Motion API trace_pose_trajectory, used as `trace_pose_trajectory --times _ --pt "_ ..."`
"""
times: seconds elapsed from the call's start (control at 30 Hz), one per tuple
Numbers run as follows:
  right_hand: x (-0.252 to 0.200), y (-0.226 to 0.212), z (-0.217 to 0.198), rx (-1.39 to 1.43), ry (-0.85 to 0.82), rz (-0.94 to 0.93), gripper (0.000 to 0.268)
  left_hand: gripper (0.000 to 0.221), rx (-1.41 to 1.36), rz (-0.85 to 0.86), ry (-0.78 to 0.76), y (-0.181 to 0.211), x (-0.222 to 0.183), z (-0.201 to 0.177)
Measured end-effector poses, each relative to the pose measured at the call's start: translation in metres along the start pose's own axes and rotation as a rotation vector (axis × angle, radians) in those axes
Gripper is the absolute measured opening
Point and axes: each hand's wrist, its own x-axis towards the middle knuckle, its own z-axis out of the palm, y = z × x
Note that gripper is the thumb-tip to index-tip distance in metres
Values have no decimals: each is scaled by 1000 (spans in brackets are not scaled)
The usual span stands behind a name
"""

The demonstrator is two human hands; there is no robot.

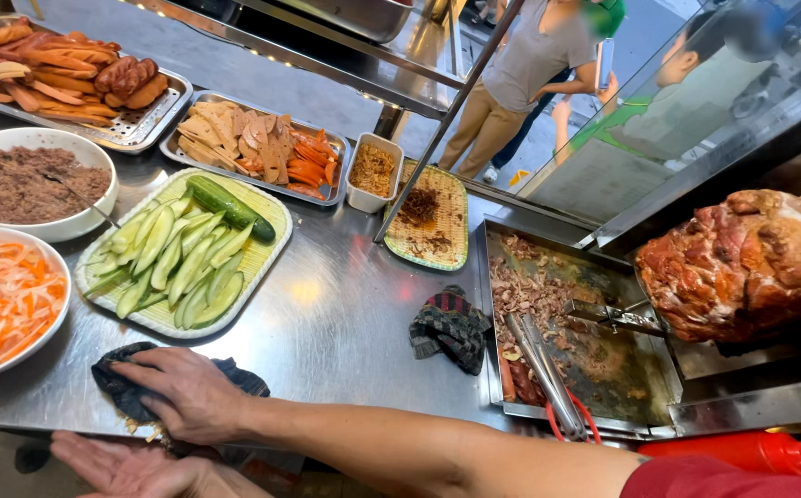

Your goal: The person wipes down a stainless steel food preparation counter with a cloth, discards food debris into a trash bin, and moves a pot and bucket of liquid to a different spot.

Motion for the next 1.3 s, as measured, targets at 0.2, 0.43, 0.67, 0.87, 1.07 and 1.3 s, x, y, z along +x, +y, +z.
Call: trace_pose_trajectory --times 0.2,0.43,0.67,0.87,1.07,1.3 --pt "1 -4 -2 -17 -1 -11 62 80 -114 3 4 5 -5 4" --pt "-4 -18 -1 30 -21 -49 60 76 -56 -86 -15 15 -4 -6" --pt "-14 -53 5 309 -214 -43 45 66 -139 -170 -30 28 -5 3" --pt "-15 -80 11 648 -209 105 47 56 -622 -422 -32 41 -5 -30" --pt "3 -69 -38 1259 -141 676 54 56 -1202 -462 97 67 25 -31" --pt "-28 -46 -91 1453 -8 740 42 53 -1001 -517 145 105 37 -15"
